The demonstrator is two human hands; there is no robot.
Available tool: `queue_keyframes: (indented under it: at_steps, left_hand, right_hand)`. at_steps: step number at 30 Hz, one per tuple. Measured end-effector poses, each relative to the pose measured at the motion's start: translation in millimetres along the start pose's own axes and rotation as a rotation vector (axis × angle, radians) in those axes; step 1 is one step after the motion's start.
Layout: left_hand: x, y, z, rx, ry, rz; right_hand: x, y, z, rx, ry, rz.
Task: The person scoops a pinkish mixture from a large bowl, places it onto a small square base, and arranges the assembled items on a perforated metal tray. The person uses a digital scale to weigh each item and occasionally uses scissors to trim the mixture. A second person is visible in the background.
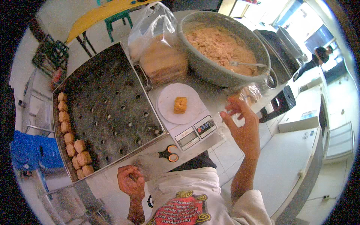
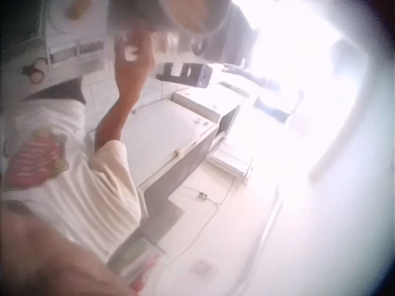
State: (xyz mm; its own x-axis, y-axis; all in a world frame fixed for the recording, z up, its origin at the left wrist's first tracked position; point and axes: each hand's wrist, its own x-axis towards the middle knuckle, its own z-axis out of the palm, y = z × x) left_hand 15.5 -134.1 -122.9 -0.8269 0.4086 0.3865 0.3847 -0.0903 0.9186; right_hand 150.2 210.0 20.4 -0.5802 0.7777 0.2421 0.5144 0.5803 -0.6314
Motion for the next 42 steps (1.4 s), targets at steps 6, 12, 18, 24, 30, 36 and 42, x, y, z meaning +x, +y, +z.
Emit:
queue_keyframes:
  at_steps: [6,12,18,24,30,36,42]
  left_hand:
    - [9,9,2,-0.251,-0.146,-0.151]
    - [46,83,75,-0.396,-0.567,-0.046]
    - [64,112,200,-0.503,-1.168,-0.216]
    - [15,108,312,-1.23,-1.475,-1.064]
    - [117,146,308,-1.317,-1.05,-0.785]
    - [136,184,228,-0.987,-1.105,-0.229]
    - [55,227,150,-1.166,-1.442,-0.823]
  right_hand:
    - [-35,29,-2,-0.019,-0.113,0.213]
    - [-60,30,-45,0.121,0.188,0.213]
    - [-104,63,-100,0.227,0.447,0.154]
    - [-84,40,-75,0.462,0.107,-0.208]
    - [-71,-57,-36,0.334,0.168,-0.034]
    - [-30,-202,-81,0.58,0.297,0.387]
    - [-60,-174,-146,0.69,0.47,0.421]
